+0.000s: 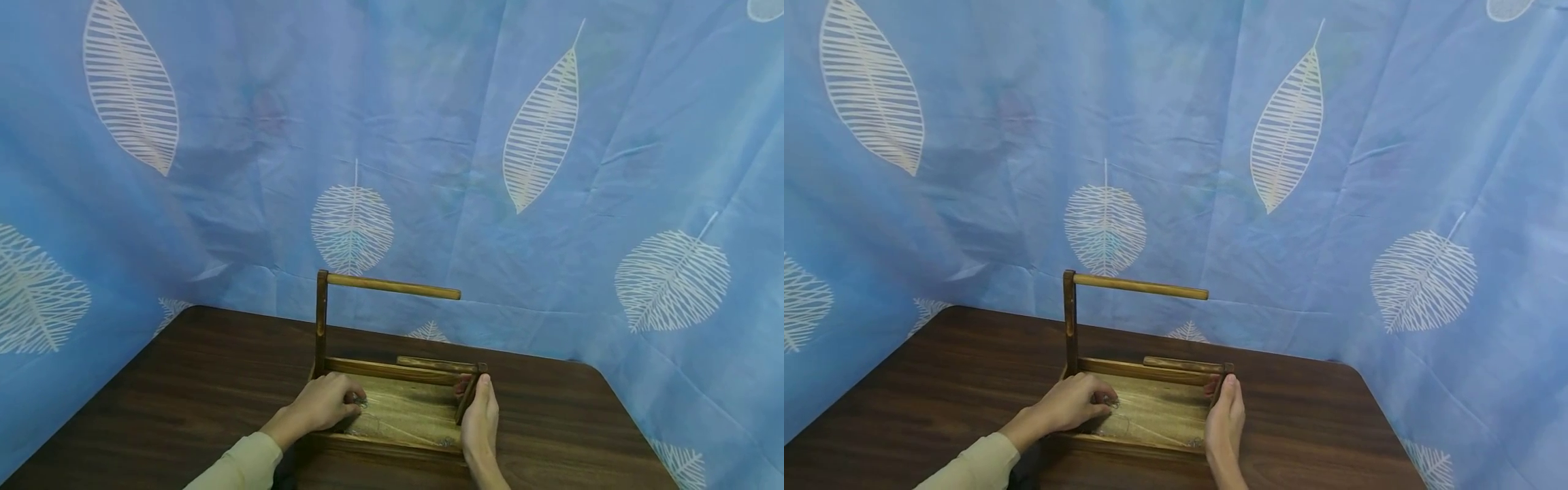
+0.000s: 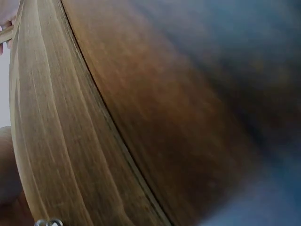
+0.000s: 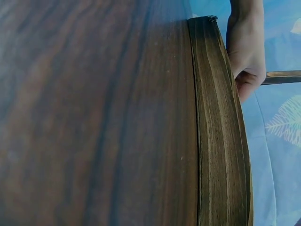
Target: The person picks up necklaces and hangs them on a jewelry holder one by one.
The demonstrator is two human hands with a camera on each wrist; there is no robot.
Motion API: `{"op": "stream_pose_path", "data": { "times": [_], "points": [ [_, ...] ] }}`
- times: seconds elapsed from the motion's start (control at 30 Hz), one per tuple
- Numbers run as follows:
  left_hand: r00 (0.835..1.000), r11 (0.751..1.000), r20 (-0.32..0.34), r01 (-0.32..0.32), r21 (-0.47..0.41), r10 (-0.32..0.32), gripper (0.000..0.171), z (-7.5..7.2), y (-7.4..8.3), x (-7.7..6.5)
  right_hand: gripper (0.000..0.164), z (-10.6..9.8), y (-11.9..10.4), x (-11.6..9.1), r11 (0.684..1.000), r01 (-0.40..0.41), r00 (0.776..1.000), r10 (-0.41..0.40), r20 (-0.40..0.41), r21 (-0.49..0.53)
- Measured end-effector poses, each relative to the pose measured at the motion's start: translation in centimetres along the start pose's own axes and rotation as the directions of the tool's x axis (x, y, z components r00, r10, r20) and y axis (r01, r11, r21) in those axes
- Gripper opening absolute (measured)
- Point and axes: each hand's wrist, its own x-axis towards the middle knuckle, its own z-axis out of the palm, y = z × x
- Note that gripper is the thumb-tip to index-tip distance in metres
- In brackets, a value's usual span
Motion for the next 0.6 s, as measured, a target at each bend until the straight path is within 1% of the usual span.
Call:
{"op": "stream_pose_path", "data": {
  "times": [0.1, 0.27, 0.37, 0.6],
  "points": [
    [1.0, 1.0, -0.002, -0.017, 0.015, 0.017, 0.015, 0.1, -0.1, 0.3, 0.061, 0.0, 0.1, 0.0, 1.0, 0.015, 1.0, -0.015, -0.012, -0.003],
    [0.999, 0.999, -0.018, -0.042, 0.028, 0.042, 0.011, 0.2, -0.5, 0.7, 0.061, 0.0, 0.0, 0.0, 1.0, 0.003, 1.0, -0.003, -0.008, -0.008],
    [0.999, 0.998, -0.029, -0.04, 0.042, 0.041, 0.01, 0.3, -0.7, 0.9, 0.06, 0.0, -0.1, -0.1, 1.0, 0.001, 1.0, -0.001, -0.006, -0.012],
    [0.998, 0.996, -0.053, -0.037, 0.084, 0.042, 0.008, 0.5, -0.7, 1.2, 0.057, 0.1, -0.2, -0.2, 1.0, 0.03, 1.0, -0.03, -0.004, 0.001]
  ]
}}
